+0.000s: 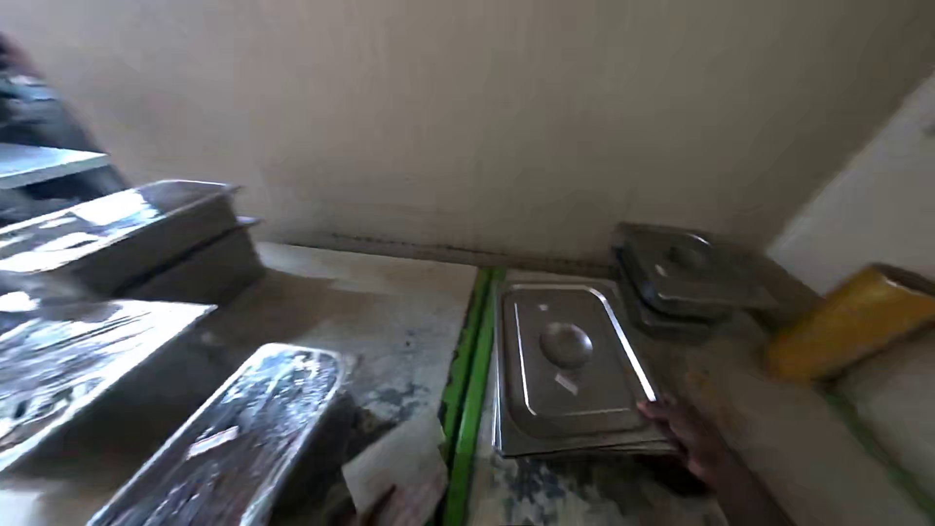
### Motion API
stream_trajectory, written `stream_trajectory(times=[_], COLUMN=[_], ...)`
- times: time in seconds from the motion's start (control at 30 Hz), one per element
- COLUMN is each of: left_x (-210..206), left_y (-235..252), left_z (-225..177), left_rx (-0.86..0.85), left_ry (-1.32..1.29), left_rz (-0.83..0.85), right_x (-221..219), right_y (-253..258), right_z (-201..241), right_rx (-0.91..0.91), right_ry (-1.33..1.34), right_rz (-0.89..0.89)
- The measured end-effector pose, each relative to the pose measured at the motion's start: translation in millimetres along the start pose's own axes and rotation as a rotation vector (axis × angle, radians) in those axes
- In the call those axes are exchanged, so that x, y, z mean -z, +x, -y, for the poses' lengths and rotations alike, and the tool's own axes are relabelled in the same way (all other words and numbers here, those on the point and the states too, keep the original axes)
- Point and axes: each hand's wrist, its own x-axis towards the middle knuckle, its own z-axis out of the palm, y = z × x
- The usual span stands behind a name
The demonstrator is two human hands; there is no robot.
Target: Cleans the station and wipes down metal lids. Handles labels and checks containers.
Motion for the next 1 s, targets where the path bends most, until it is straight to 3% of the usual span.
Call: stream_trajectory(times=[0.07,0.23,0.33,0.4,0.5,0.6,0.7,0.8,0.87,0.93,1.0], left_x=[12.7,16.7,12.9,10.8,8.8,7.2,4.5,-11.2,-35.5,-63.1,-88.6], left_y=[15.4,40.3,55.9,69.0,61.7,33.0,-11.1,-46.2,-60.9,-64.5,-62.3], left_z=[-13.2,-62.9,-60.7,-49.2,-45.3,-45.9,-42.4,-34.4,-44.1,-63.5,-89.7], left_rx=[-0.010,-0.028,0.061,0.089,0.034,-0.041,-0.198,-0.564,-0.698,-0.615,-0.455], left_ry=[-0.090,-0.257,-0.153,-0.037,0.079,0.098,0.200,0.368,0.300,0.170,0.197], left_rz=[0.133,0.209,0.241,0.177,0.095,0.002,-0.056,-0.074,0.071,0.328,0.517], right_x=[27.1,75.2,76.7,64.4,57.5,81.1,112.9,123.5,121.6,101.7,58.0], right_y=[-16.0,-31.3,-22.3,-22.4,-27.7,-26.5,-54.3,-95.2,-110.0,-117.1,-125.3], right_z=[-16.9,-58.3,-88.3,-97.0,-84.3,-80.1,-53.8,-10.5,15.0,38.6,68.2], right_rx=[0.052,0.152,0.245,0.232,0.158,0.251,0.429,0.719,0.874,0.916,0.903], right_ry=[-0.063,-0.255,-0.649,-0.877,-1.010,-0.796,-0.330,0.099,0.358,0.433,0.423], right_rz=[-0.014,-0.229,-0.248,-0.204,-0.227,-0.360,-0.518,-0.527,-0.463,-0.511,-0.553])
